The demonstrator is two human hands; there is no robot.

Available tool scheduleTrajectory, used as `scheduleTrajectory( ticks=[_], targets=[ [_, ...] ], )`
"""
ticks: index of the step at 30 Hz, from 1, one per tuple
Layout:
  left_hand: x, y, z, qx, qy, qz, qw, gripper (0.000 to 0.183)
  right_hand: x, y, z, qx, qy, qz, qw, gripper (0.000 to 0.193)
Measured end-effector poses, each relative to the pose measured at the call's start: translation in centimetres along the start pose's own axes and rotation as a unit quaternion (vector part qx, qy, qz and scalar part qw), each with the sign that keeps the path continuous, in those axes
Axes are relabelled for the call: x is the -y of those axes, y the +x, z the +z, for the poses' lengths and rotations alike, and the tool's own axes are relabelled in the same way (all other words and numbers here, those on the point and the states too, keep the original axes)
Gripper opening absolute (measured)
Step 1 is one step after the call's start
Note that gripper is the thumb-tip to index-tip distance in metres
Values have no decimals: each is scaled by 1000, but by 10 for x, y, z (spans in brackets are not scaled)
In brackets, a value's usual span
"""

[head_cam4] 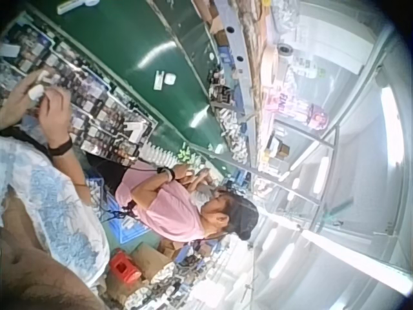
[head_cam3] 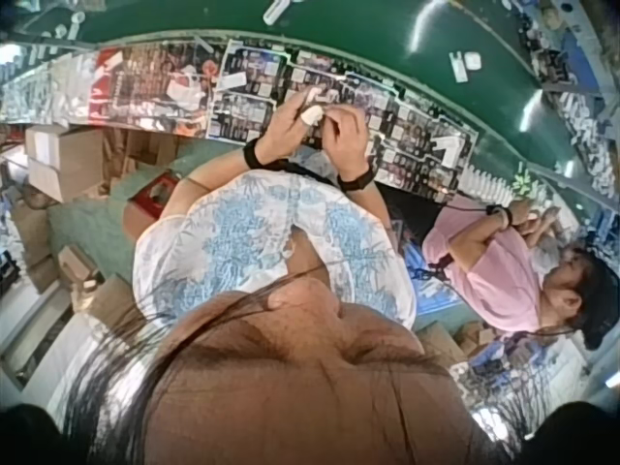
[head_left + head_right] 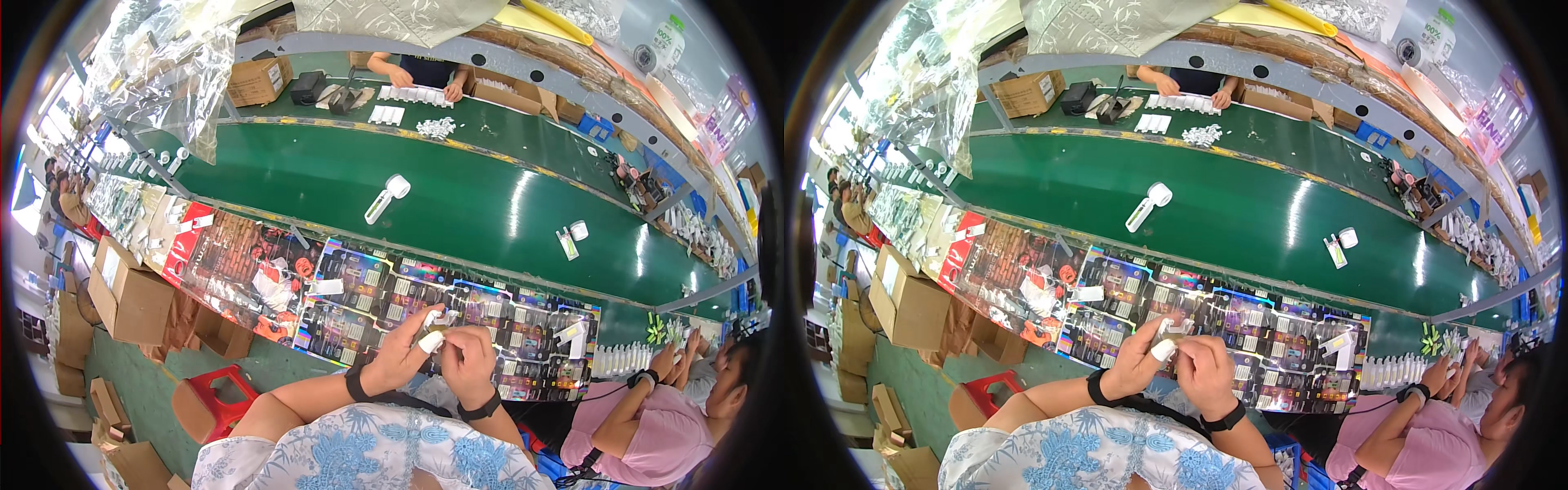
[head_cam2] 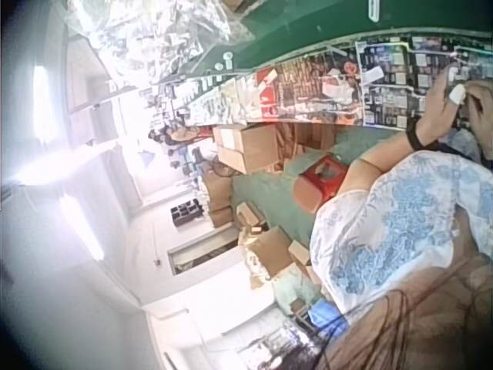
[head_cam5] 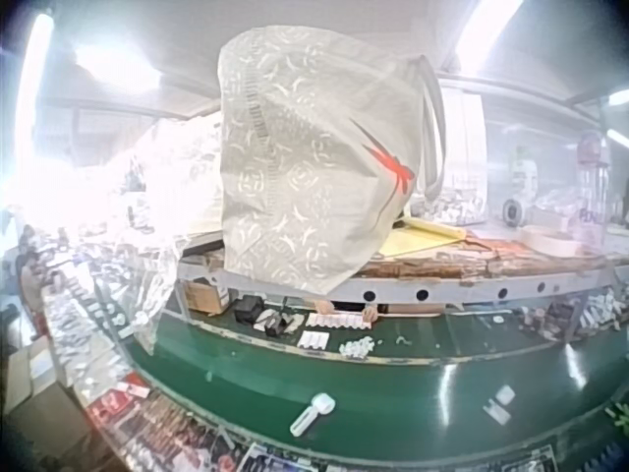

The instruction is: Assembling small portable handheld fans at a factory workstation, including connecting the motor and outer casing.

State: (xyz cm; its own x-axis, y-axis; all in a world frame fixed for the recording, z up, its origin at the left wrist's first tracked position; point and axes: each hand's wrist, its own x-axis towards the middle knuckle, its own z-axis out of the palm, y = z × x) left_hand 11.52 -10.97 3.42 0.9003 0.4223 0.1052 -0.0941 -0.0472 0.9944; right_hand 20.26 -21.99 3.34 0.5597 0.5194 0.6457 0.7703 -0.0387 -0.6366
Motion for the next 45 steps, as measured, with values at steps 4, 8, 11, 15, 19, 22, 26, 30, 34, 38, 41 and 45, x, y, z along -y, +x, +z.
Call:
scheduleTrajectory(
  ticks=[4, 8, 11, 15, 19, 22, 26, 30, 34, 38, 41, 45],
  targets=[
    [2, 0, 1, -5, 3, 10, 1000, 43, 0, -1, 0, 2, -1, 4, 1000, 23],
    [3, -1, 3, -13, 11, 16, 1000, 41, 1, 1, -1, 2, 0, -5, 1000, 24],
    [2, -2, 3, -18, 23, 18, 999, 40, 2, 1, 0, 1, -6, -11, 1000, 25],
    [2, -3, 4, -22, 33, 19, 999, 39, 4, -1, -1, 1, -26, -16, 1000, 25],
    [6, -2, 4, -28, 41, 34, 998, 37, 9, -2, 0, 2, -51, -9, 999, 24],
    [6, 1, 2, -28, 70, 67, 995, 33, 13, 3, -2, 10, -66, 17, 998, 24],
    [2, 6, -4, 9, -93, -22, 995, 29, -8, 11, -15, 56, 13, 56, 997, 41],
    [0, 14, -9, 30, -252, -115, 960, 32, -38, -5, -20, 171, 219, 111, 954, 103],
    [7, 20, -16, 7, -434, -219, 874, 28, -45, -28, -6, 122, 397, 259, 872, 105],
    [10, 23, -25, -6, -486, -245, 839, 31, -51, -48, 2, 96, 412, 229, 877, 98],
    [8, 23, -20, 6, -428, -232, 873, 30, -50, -64, 11, 124, 291, 285, 905, 93],
    [-5, 21, -23, 14, -457, -262, 850, 28, -34, -47, 21, 89, 229, 242, 939, 87]
  ],
)
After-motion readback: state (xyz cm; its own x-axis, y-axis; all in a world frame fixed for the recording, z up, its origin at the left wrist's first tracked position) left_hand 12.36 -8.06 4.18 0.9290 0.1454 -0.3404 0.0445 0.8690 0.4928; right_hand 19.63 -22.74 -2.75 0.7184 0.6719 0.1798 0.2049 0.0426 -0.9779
